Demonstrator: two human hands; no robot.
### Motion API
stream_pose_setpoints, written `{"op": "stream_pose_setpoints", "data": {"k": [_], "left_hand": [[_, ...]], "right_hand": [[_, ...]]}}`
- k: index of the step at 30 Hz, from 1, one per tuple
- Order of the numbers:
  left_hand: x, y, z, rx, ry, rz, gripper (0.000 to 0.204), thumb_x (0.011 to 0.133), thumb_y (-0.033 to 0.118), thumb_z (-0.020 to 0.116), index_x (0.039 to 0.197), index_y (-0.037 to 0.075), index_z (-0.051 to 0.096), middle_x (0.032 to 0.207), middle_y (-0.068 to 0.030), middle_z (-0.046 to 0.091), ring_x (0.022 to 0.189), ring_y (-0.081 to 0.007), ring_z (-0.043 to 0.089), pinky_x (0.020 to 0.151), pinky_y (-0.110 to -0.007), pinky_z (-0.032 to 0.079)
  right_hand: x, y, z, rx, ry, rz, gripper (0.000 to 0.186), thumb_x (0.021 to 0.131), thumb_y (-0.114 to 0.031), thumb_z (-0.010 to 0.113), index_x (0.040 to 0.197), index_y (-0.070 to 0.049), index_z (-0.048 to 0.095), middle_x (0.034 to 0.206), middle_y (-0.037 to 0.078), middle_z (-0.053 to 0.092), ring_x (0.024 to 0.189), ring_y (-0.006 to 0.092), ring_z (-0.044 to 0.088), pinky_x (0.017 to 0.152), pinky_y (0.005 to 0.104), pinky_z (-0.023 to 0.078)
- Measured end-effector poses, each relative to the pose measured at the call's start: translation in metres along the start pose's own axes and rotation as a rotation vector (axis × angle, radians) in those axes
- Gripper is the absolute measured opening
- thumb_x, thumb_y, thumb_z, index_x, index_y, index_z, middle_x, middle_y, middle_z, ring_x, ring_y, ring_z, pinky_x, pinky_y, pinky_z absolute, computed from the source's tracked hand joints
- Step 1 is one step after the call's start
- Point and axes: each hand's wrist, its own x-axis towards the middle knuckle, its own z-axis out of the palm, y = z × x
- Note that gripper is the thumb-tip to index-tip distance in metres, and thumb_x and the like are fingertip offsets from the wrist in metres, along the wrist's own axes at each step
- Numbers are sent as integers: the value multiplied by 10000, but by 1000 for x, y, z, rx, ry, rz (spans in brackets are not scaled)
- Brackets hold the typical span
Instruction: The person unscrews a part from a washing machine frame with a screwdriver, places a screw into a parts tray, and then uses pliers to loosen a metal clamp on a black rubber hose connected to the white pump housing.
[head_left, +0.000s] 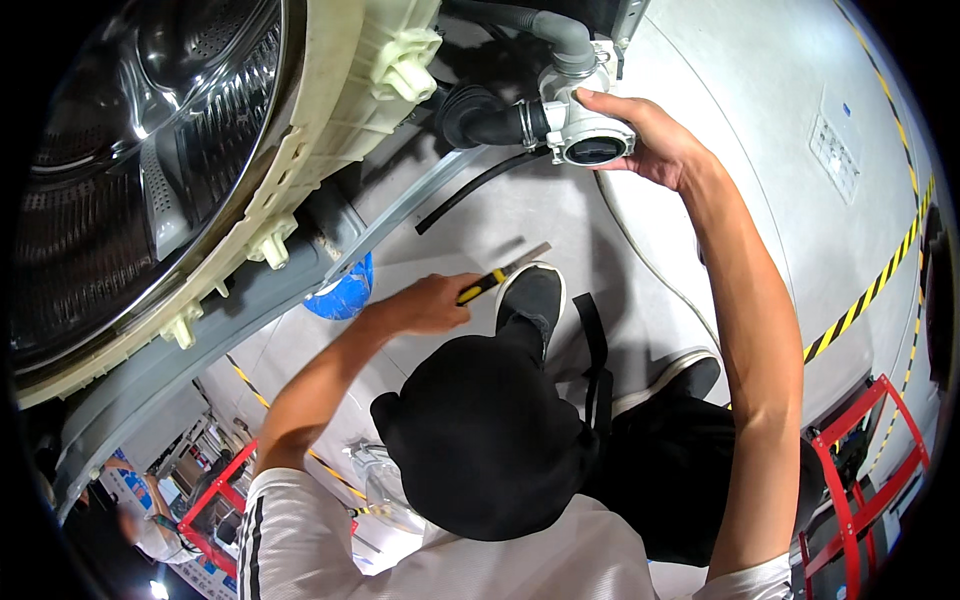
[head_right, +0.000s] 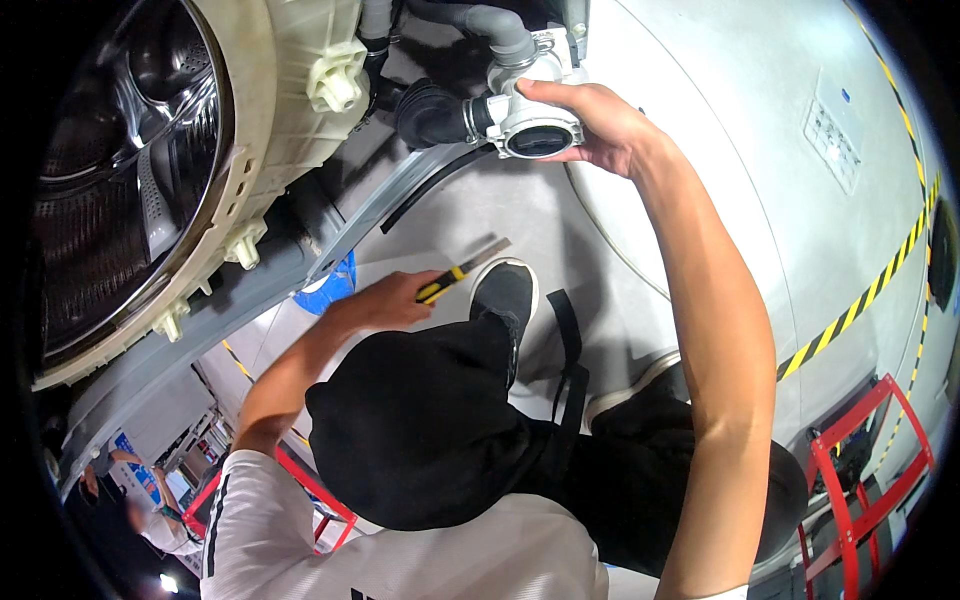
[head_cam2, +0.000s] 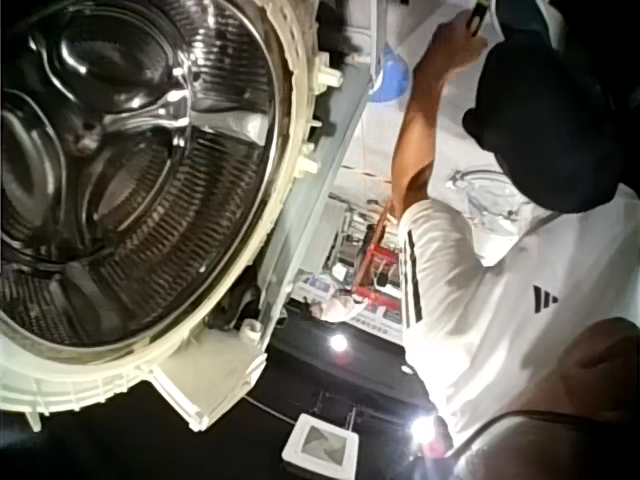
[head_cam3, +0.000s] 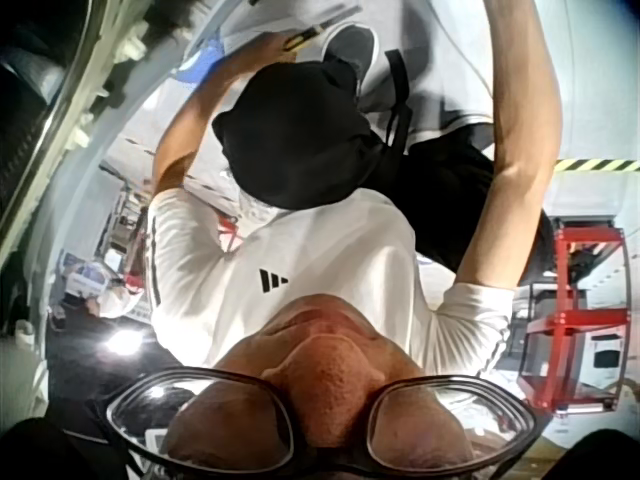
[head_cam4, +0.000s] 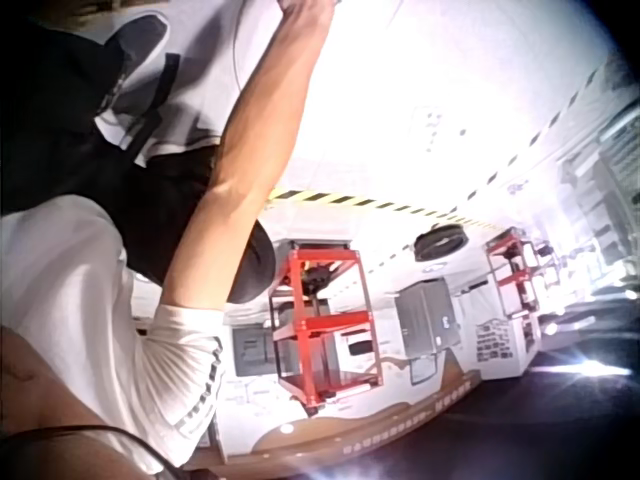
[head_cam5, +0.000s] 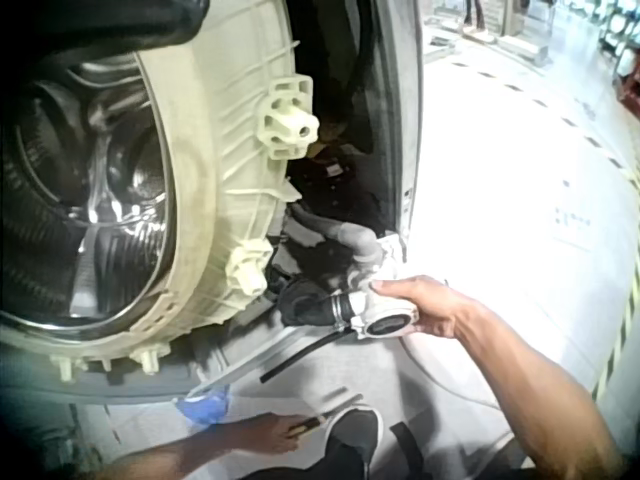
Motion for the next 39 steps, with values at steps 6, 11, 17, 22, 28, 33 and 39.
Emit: {"op": "stream_pose_setpoints", "data": {"k": [6,11,17,22,28,33,39], "left_hand": [[45,2,65,148,310,213,537,748,146,628,1266,54,522,1137,-188,576,1066,-348,566,860,-418,484],[74,6,83,321,657,531,466,720,81,605,1182,35,569,1019,-119,563,918,-314,574,783,-420,468],[79,33,70,314,443,511,468,744,107,618,1203,46,553,1060,-125,567,983,-314,572,863,-410,475],[70,50,42,215,514,673,253,811,163,646,1039,53,641,927,-111,621,861,-288,616,767,-393,502],[33,76,-64,183,1157,624,307,789,5,646,1091,39,605,1009,-131,612,929,-307,610,809,-362,499],[54,82,-95,434,1069,609,498,777,170,714,1222,15,550,1116,-154,616,1051,-318,580,878,-397,471],[62,91,-117,418,816,428,563,732,354,760,1201,89,598,1001,-138,656,991,-313,611,803,-422,492]], "right_hand": [[0,0,-1,-29,12,25,597,829,-383,706,1176,73,541,1053,172,644,878,183,683,726,270,607],[2,3,-2,-2,9,20,591,833,-394,700,1169,68,548,1056,162,645,892,185,679,754,280,601],[-2,1,1,-26,14,33,567,842,-389,691,1188,36,548,1055,129,646,907,173,668,774,286,586],[-4,-2,8,-13,25,35,551,843,-382,691,1181,31,555,1053,124,646,898,162,665,766,278,585],[-1,2,1,-25,41,71,550,842,-376,683,1188,30,548,1043,130,647,896,167,667,763,276,585],[1,-4,3,-24,12,107,583,836,-384,679,1208,37,525,1044,125,649,890,166,670,752,270,586],[7,-1,1,-203,18,139,645,737,-497,762,1108,12,621,996,109,677,891,148,662,766,285,572]]}}
